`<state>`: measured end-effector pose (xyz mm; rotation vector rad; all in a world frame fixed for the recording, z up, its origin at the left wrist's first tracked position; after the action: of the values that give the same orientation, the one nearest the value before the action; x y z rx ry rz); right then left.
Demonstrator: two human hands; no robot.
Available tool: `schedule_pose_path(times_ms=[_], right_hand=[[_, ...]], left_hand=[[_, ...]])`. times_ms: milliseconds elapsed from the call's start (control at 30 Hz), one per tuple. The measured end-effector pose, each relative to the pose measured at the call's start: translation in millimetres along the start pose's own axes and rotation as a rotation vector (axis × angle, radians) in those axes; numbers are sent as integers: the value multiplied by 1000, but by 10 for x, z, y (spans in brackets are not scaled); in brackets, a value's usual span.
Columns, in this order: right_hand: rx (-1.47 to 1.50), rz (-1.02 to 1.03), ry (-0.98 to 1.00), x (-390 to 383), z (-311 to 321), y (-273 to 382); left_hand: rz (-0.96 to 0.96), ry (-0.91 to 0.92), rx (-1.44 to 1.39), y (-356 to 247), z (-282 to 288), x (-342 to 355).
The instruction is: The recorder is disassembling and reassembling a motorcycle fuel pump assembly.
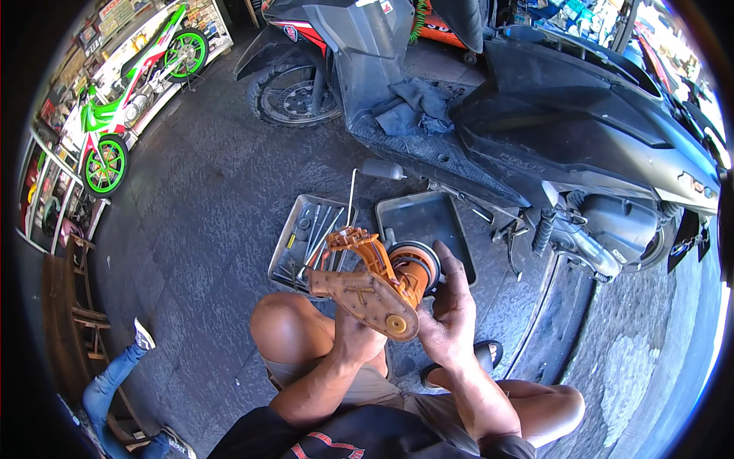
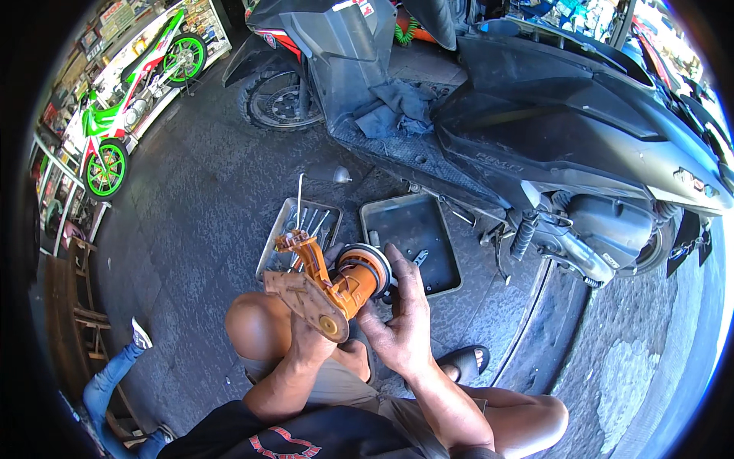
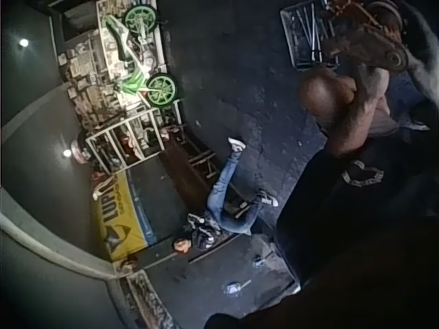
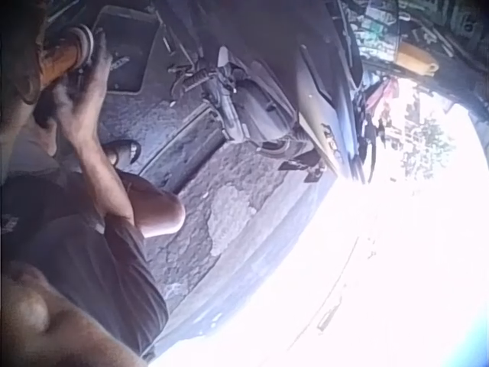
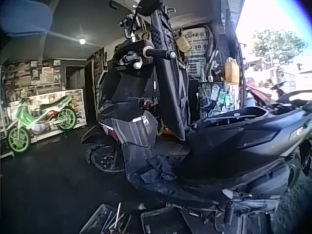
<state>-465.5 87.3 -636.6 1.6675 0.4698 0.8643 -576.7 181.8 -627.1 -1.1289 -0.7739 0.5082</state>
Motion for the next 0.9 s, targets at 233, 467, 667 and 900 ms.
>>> schedule_pose_path(times_ms=[233,467,667,900], right_hand=[[-320,163,95,20,-3,249],[-382,256,70,25,-3,336],[-349,218,85,22,18,276],[-311,187,26,11,-7,263]], left_hand=[[-180,38,215,-128,13,-17],[-290,61,298,-154,10,-21],[-137,60,215,37,40,-50],[61,-13,49,148,34,-116]])
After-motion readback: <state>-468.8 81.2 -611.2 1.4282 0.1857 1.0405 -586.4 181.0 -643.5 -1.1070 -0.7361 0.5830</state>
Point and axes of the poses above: each hand's wrist, its own x-axis towards the middle knuckle, its own z-axis out of the back of the hand, y = z × x, the point moved 6 cm from there along x, towards the middle knuckle, and after that the axes turned 7 degrees about z, right-handed, at the moved point
